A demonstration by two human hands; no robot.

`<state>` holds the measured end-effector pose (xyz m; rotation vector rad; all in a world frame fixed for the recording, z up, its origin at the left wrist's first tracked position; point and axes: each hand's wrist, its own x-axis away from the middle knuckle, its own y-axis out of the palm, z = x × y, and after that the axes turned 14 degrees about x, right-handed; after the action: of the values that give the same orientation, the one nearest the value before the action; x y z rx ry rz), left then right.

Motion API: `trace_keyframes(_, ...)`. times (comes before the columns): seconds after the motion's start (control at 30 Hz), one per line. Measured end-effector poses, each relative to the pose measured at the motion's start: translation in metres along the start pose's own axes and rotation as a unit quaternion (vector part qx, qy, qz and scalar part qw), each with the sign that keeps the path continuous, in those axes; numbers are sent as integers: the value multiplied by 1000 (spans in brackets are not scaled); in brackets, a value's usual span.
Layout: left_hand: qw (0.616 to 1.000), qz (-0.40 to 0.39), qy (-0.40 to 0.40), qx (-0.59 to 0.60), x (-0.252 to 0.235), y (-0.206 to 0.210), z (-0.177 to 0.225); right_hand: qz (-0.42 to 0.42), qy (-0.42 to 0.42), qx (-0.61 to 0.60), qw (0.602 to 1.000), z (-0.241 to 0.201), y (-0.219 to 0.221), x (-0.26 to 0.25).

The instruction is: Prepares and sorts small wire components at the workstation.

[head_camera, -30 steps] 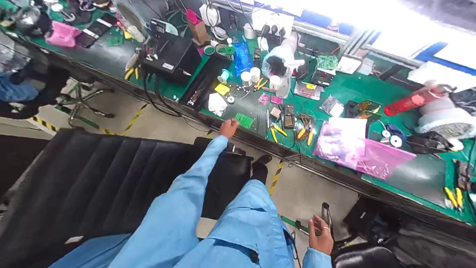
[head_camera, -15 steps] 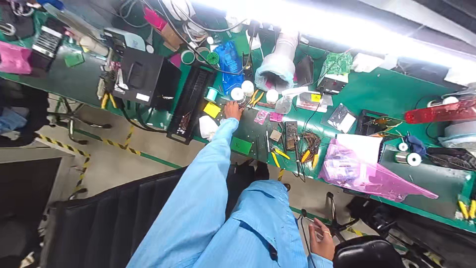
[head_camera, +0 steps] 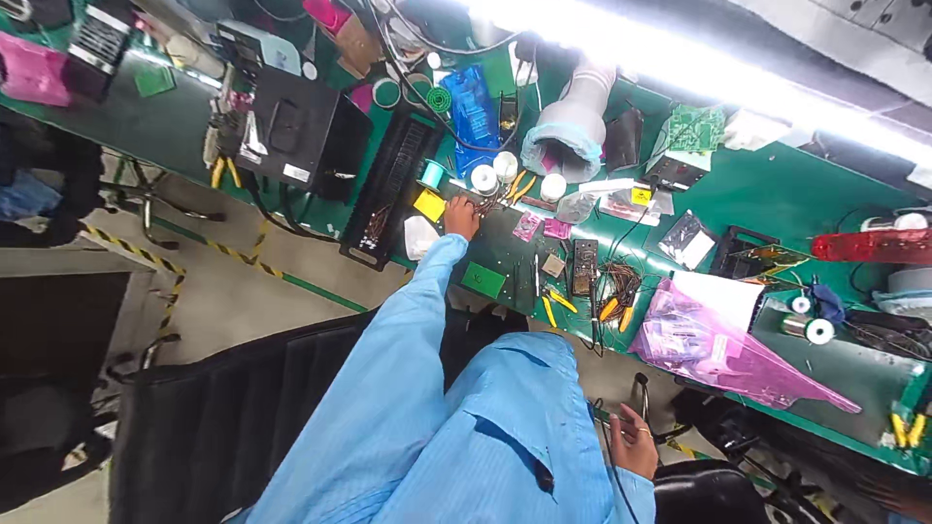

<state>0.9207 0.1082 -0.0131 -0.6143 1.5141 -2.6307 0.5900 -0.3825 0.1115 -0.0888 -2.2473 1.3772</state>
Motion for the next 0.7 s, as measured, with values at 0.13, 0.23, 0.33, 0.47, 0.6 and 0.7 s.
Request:
trace_keyframes(0.13,998,43,-17,53,15,-19,-25,0,-6,14,1000,-4,2,-8)
trace_keyframes(0.23,987,63,-90,115,31,-32,-39,-5,-11,5,1000,-4,6,-9)
trace_keyframes(0.33,970,60,-181,152,43,-31,-58,-8,-22,-3,1000,-2,9,-13)
trace_keyframes(0.47,961,43,-197,187,41,-29,-70,-25,-46,-8,999,4,16,-20)
trace_keyframes(0.6,970,1,-190,154,38,-32,-61,-31,-62,2,998,10,17,-27)
trace_keyframes(0.7,979,-21,-163,123,43,-33,-61,-30,-56,-1,998,12,17,-33)
